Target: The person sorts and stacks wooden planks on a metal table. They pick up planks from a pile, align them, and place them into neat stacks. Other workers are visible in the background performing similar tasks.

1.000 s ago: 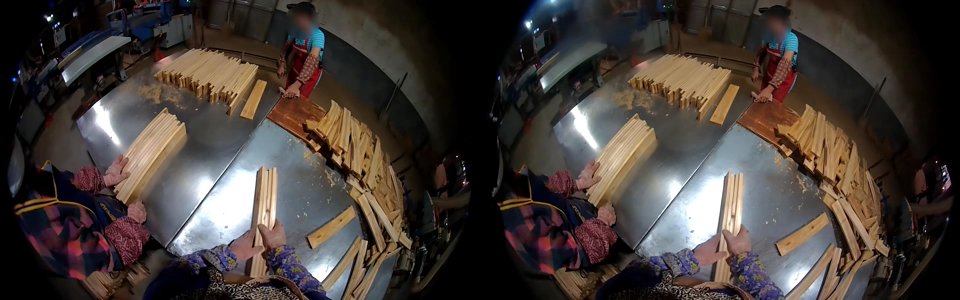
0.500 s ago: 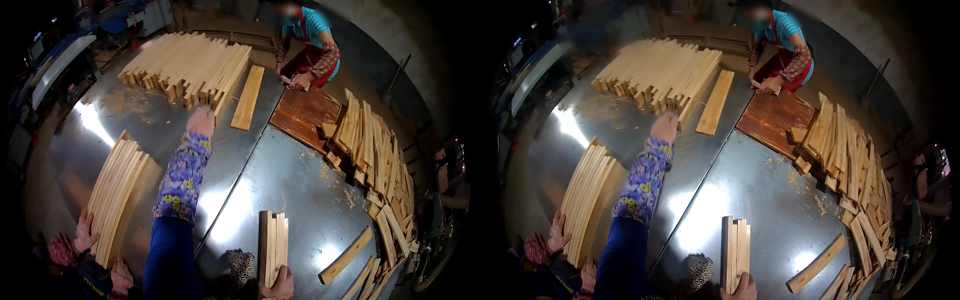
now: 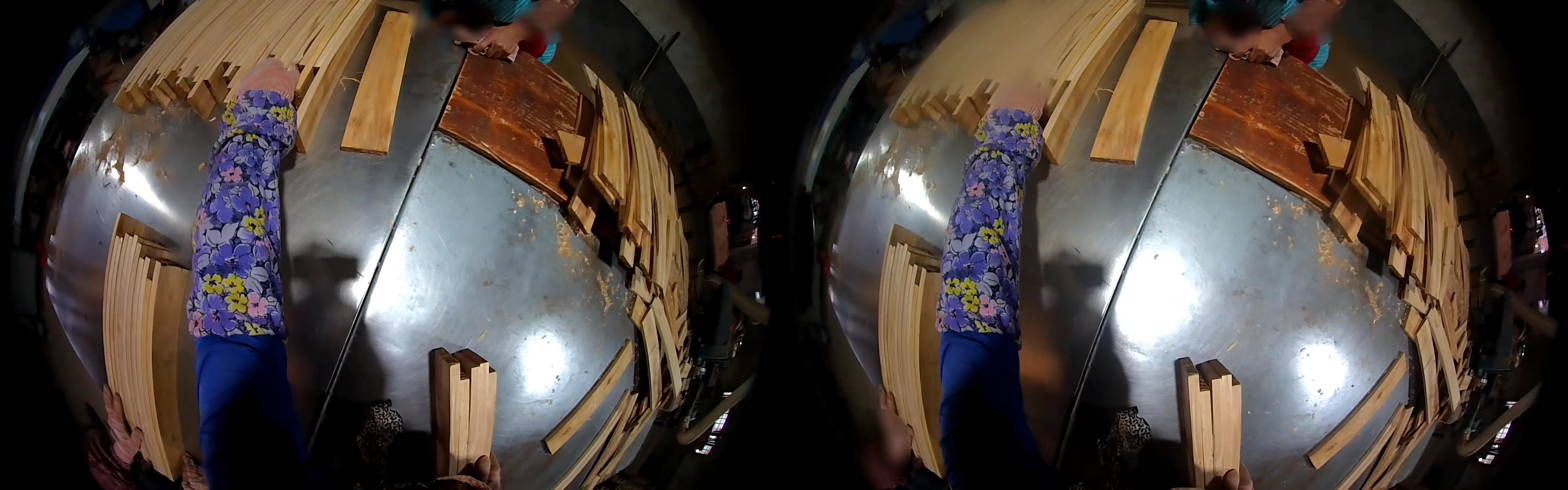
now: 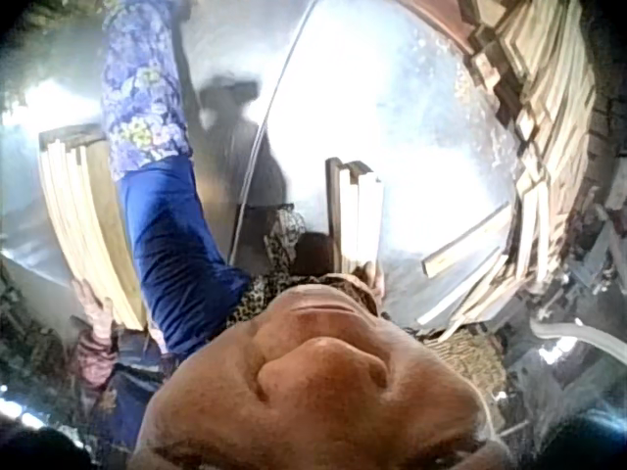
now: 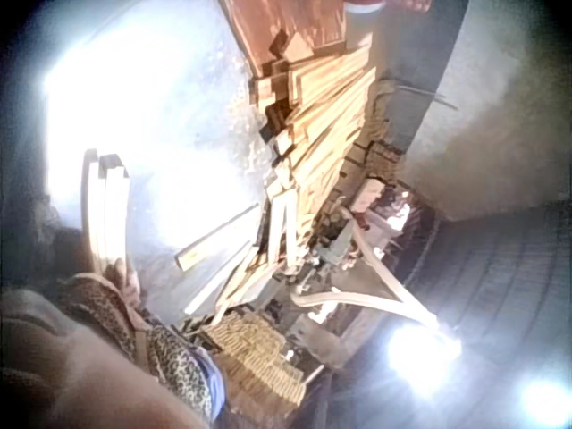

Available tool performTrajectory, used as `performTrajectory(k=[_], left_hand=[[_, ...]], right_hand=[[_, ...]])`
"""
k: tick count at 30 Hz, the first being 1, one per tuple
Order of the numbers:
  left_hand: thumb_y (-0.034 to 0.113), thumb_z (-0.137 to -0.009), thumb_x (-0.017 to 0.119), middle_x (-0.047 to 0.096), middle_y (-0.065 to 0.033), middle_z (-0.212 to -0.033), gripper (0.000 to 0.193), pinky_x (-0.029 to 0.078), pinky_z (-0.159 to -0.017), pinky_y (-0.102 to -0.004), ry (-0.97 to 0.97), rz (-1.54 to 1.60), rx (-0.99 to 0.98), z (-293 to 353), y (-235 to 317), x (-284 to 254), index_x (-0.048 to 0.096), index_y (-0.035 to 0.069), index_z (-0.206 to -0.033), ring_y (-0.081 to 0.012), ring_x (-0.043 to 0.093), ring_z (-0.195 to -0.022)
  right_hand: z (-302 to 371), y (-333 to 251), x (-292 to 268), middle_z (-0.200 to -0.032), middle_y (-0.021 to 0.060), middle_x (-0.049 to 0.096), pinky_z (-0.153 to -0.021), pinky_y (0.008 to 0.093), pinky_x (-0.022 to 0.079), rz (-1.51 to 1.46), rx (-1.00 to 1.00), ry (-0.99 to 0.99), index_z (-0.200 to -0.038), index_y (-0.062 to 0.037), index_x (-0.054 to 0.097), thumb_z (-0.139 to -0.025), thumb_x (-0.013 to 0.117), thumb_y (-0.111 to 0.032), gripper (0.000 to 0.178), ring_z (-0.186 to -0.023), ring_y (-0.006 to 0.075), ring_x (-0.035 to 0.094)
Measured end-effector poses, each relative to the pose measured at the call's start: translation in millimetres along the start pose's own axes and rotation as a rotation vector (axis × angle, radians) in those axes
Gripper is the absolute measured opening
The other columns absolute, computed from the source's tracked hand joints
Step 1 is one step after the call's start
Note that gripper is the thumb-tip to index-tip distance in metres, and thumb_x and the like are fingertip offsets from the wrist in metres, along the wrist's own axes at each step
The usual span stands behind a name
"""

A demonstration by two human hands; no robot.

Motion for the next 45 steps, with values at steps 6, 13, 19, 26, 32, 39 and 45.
performTrajectory(k=[6, 13, 19, 26, 32, 39, 45], left_hand=[[0.050, -0.105, 0.063, 0.078, -0.0266, -0.118, 0.049, 0.058, -0.103, -0.0563, 0.045, -0.064, 0.191, 60, -68, 30, 0.077, 0.006, -0.122, -0.0447, 0.074, -0.116], [0.051, -0.098, 0.068, 0.079, -0.0206, -0.099, 0.044, 0.059, -0.085, -0.0553, -0.013, 0.204, -0.267, 362, -146, -41, 0.078, 0.008, -0.096, -0.0433, 0.076, -0.097], [0.045, -0.100, 0.070, 0.072, -0.0158, -0.079, 0.039, 0.058, -0.065, -0.0565, 0.149, -0.055, -0.175, 601, -177, -56, 0.072, 0.011, -0.081, -0.0428, 0.072, -0.072], [0.036, -0.102, 0.067, 0.077, -0.0178, -0.092, 0.034, 0.058, -0.078, -0.0569, 0.126, 0.456, -0.301, 772, -215, -92, 0.076, 0.008, -0.086, -0.0466, 0.074, -0.085], [0.036, -0.101, 0.068, 0.079, -0.0240, -0.109, 0.035, 0.060, -0.086, -0.0536, -0.107, 0.677, -0.478, 866, -243, -78, 0.079, 0.004, -0.110, -0.0471, 0.076, -0.101], [0.044, -0.099, 0.077, 0.074, -0.0235, -0.139, 0.075, 0.059, -0.106, -0.0479, -0.145, 0.535, -0.184, 878, -111, -58, 0.060, 0.002, -0.159, -0.0395, 0.075, -0.123], [0.050, -0.079, 0.093, 0.033, -0.0302, -0.176, 0.134, 0.047, -0.126, -0.0452, -0.633, 0.672, 0.037, 850, 149, -80, 0.018, -0.005, -0.176, -0.0450, 0.050, -0.154]], right_hand=[[12, -17, -4, -0.127, 0.0197, 0.067, -0.092, 0.0454, 0.057, 0.432, 0.150, 0.209, -0.130, -0.0074, 0.065, -0.111, 0.066, -0.044, 0.041, -0.116, 0.0312, 0.063], [42, -57, 71, -0.142, 0.0290, 0.059, -0.098, 0.0616, 0.055, 1.668, -0.769, 0.302, -0.154, -0.0032, 0.047, -0.068, 0.092, -0.043, 0.105, -0.123, 0.0526, 0.063], [69, -70, 97, -0.144, 0.0339, 0.058, -0.103, 0.0622, 0.054, 1.560, -0.793, 0.161, -0.153, -0.0061, 0.047, -0.087, 0.085, -0.040, 0.083, -0.126, 0.0574, 0.062], [68, -68, 97, -0.147, 0.0358, 0.056, -0.109, 0.0609, 0.055, 1.582, -0.797, 0.074, -0.158, -0.0092, 0.044, -0.087, 0.084, -0.040, 0.087, -0.132, 0.0583, 0.061], [80, -74, 96, -0.151, 0.0386, 0.056, -0.112, 0.0582, 0.055, 1.495, -0.641, 0.003, -0.157, -0.0025, 0.046, -0.084, 0.085, -0.039, 0.090, -0.137, 0.0548, 0.062], [90, -75, 77, -0.165, 0.0334, 0.048, -0.120, 0.0499, 0.054, 1.513, -0.491, 0.089, -0.177, -0.0045, 0.021, -0.086, 0.084, -0.036, 0.116, -0.146, 0.0465, 0.060], [91, -58, 49, -0.170, 0.0363, 0.045, -0.127, 0.0476, 0.048, 1.449, -0.403, -0.190, -0.180, -0.0021, 0.015, -0.092, 0.079, -0.052, 0.119, -0.147, 0.0490, 0.059]])
Point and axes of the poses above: each hand's wrist, its own z-axis away from the middle knuckle, its own x-axis out of the palm, y = z × x, the point moved 8 cm from there along -z, towards the middle knuckle
